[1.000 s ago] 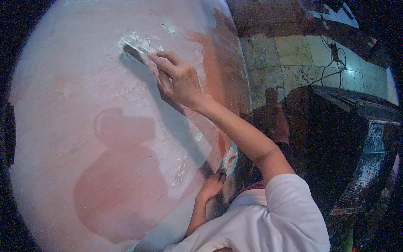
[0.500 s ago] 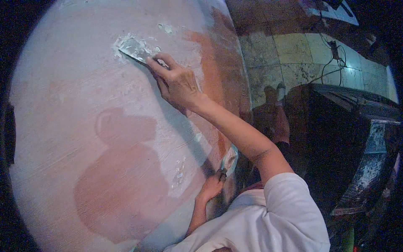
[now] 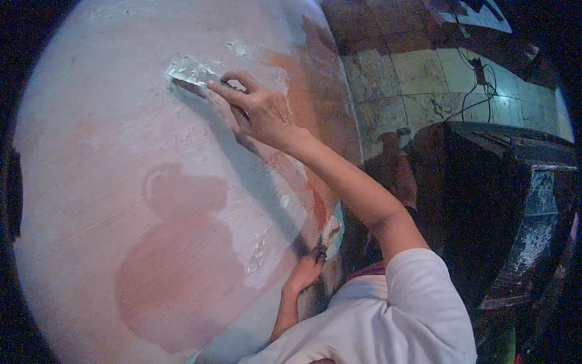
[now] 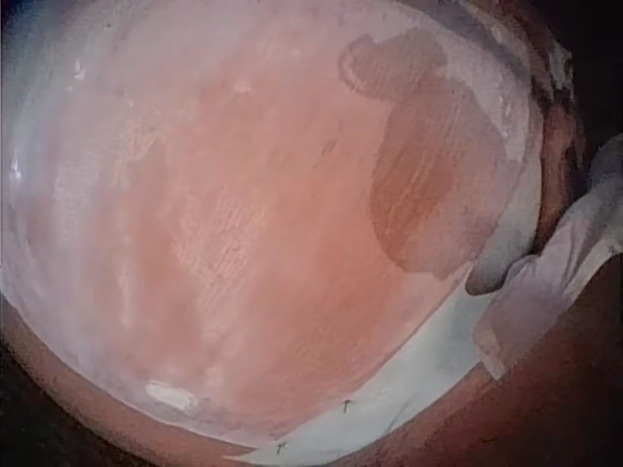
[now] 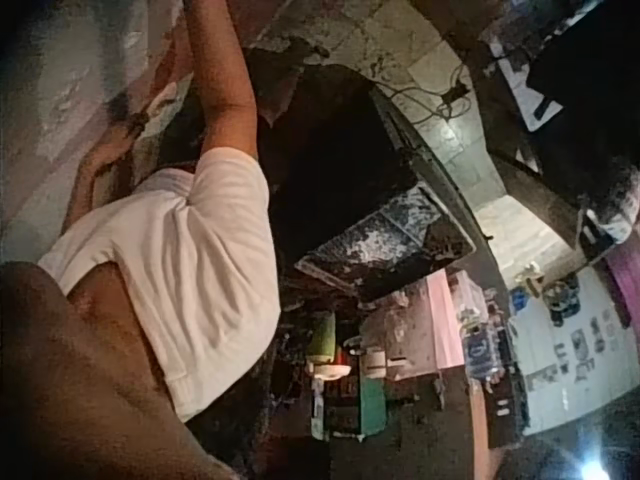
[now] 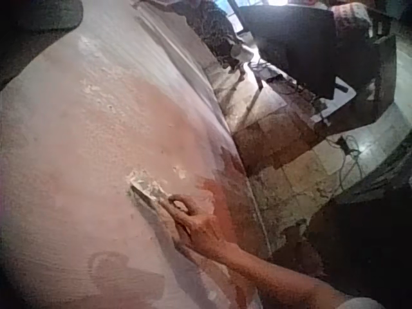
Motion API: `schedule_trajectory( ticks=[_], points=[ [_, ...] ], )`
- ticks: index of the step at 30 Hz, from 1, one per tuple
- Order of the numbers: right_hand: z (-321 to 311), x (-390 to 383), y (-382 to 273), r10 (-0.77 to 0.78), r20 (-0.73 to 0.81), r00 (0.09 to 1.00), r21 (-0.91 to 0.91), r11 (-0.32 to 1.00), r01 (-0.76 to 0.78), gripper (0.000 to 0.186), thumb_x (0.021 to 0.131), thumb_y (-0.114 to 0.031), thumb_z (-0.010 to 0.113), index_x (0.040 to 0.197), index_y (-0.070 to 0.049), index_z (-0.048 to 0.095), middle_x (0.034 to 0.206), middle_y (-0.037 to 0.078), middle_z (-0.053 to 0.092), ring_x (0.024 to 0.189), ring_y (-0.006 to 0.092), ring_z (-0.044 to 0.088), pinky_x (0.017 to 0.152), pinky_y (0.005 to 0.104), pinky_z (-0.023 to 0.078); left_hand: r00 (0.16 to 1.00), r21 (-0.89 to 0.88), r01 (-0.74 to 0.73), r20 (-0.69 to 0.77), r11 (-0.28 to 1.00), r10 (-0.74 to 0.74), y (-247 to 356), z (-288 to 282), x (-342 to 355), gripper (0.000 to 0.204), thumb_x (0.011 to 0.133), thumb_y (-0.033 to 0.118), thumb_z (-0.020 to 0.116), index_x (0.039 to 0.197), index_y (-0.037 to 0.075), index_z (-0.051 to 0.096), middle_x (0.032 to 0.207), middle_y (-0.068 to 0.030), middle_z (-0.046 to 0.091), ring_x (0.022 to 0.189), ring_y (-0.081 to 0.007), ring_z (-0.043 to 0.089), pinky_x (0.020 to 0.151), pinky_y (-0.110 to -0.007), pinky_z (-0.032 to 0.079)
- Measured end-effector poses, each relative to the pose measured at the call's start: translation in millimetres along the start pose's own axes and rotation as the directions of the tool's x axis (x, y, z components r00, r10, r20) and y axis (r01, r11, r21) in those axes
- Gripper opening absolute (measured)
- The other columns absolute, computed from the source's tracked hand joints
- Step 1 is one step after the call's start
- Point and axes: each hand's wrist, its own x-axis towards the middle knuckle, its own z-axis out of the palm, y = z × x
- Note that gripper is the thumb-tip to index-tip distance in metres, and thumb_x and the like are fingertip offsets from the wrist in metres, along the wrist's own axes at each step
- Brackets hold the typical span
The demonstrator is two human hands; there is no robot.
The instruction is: The person applies patching compound to holes and cracks in a wall using two putty knives, smoothing the filler over the damaged areas.
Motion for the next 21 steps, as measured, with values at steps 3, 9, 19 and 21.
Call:
schedule_trajectory(
  ticks=[3, 9, 19, 21],
  points=[
    [9.8, -1.4, 14.5, -0.022, -0.005, 1.0, 0.024, 0.999, 0.022, 0.044, 0.082, -0.01, 0.061, 0.125, -0.022, 0.059, 0.116, 0.009, 0.057, 0.07, 0.0266, 0.065, 0.06, 0.036, 0.054, 0.999, 0.028, 0.029, 0.039, 0.999, -0.03, 2.7, -2.0, 0.0, 0.039, 0.092, 0.023, 0.041, 0.113, -0.009, 0.048, 0.09, -0.0366, 0.059, 0.09, -0.0487, 0.059, 0.081, -0.054, 0.044],
    [24.1, 1.9, 22.6, -0.044, -0.011, 0.999, 0.037, 0.998, 0.045, 0.042, 0.085, -0.015, 0.061, 0.125, -0.024, 0.058, 0.116, 0.009, 0.056, 0.073, 0.0279, 0.065, 0.062, 0.0374, 0.054, 0.998, 0.044, 0.054, 0.035, 0.998, -0.055, 0.7, -0.1, 0.8, 0.038, 0.091, 0.023, 0.042, 0.11, -0.008, 0.049, 0.088, -0.0367, 0.059, 0.088, -0.0501, 0.059, 0.081, -0.055, 0.044],
    [-19.2, -21.1, 34.9, 0.065, 0.126, 0.99, -0.162, 0.986, -0.044, 0.052, 0.081, -0.002, 0.06, 0.127, -0.024, 0.058, 0.115, 0.005, 0.058, 0.06, 0.0171, 0.061, 0.054, 0.0315, 0.051, 0.991, 0.002, 0.13, 0.026, 0.992, -0.13, 1.3, 2.7, 0.1, 0.033, 0.094, 0.028, 0.042, 0.099, -0.003, 0.052, 0.064, -0.0168, 0.06, 0.055, -0.0272, 0.062, 0.059, -0.043, 0.049],
    [-19.5, -15.1, 29.3, 0.015, 0.065, 0.998, -0.116, 0.993, -0.007, 0.054, 0.08, -0.001, 0.06, 0.128, -0.025, 0.058, 0.115, 0.005, 0.058, 0.059, 0.0171, 0.06, 0.054, 0.0317, 0.051, 0.995, -0.014, 0.101, 0.018, 0.995, -0.101, -2.5, 2.8, 0.3, 0.033, 0.095, 0.028, 0.042, 0.1, -0.003, 0.052, 0.064, -0.0166, 0.059, 0.054, -0.0267, 0.062, 0.058, -0.042, 0.049]
  ],
)
